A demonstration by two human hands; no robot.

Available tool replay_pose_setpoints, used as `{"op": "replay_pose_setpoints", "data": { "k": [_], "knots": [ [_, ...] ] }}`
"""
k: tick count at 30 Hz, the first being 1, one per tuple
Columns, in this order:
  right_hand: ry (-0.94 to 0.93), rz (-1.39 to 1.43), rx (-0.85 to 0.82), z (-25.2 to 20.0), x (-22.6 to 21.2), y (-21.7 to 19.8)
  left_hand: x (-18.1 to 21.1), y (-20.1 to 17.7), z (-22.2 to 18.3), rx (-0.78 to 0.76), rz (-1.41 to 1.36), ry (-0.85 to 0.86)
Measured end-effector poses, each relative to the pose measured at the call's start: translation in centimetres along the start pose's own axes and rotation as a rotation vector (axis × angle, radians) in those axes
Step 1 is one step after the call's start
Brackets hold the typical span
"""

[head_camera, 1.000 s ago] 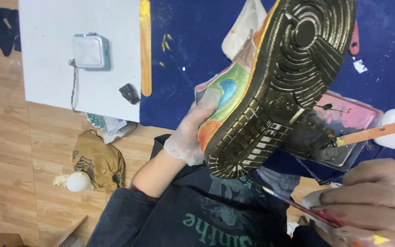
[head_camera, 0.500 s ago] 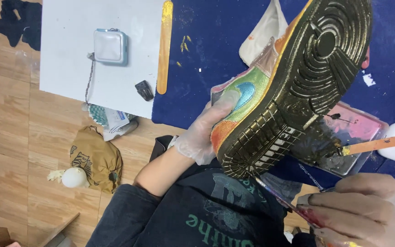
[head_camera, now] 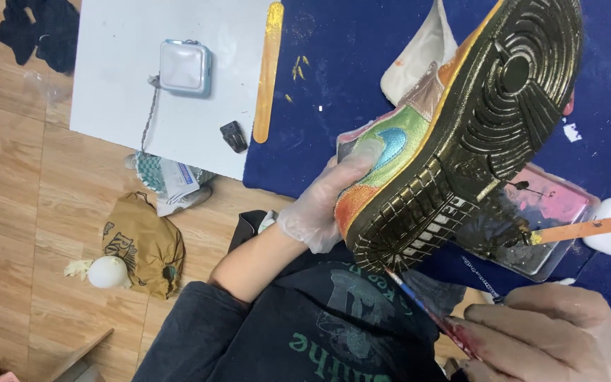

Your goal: Applying paint to the tread pattern of a shoe sole using a small paintbrush for customization.

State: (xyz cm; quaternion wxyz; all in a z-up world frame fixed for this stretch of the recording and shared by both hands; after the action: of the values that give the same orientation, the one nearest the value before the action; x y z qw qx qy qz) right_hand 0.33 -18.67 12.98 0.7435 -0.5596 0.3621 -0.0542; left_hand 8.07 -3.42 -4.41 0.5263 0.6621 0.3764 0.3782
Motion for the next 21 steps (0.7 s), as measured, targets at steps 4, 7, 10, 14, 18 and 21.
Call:
{"op": "replay_pose_setpoints", "data": {
  "k": [4,7,10,14,18,21],
  "knots": [
    [0.009,-0.038,-0.118,0.0,0.2,1.5,-0.2,0.3,-0.1,0.002,0.010,-0.043],
    [-0.051,-0.079,-0.150,0.5,-0.1,1.7,-0.1,1.1,-0.2,-0.036,-0.002,-0.049],
    [-0.064,-0.053,-0.102,1.2,-0.4,0.9,-0.1,0.8,-0.1,-0.036,0.003,-0.059],
    [-0.018,-0.060,-0.094,1.6,-0.2,0.8,-0.1,0.8,-0.2,-0.015,0.004,-0.065],
    [0.003,-0.033,-0.069,1.5,-0.2,0.6,0.0,0.4,-0.1,0.000,0.066,-0.034],
    [-0.001,-0.063,-0.125,0.5,-0.1,1.0,-0.1,0.4,-0.1,-0.018,0.036,-0.033]
  ]
}}
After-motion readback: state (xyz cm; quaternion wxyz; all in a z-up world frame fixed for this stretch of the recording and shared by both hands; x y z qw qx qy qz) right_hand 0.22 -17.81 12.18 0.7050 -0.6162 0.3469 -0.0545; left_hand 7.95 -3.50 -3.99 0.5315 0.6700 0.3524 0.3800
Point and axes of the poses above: each hand's wrist, its own z-axis towards the middle knuckle, its own y-axis out of the palm, x = y × z, the point moved 10 cm from there along z, towards the middle knuckle, and after that the axes turned 7 degrees about -x, right-handed, at the moved point
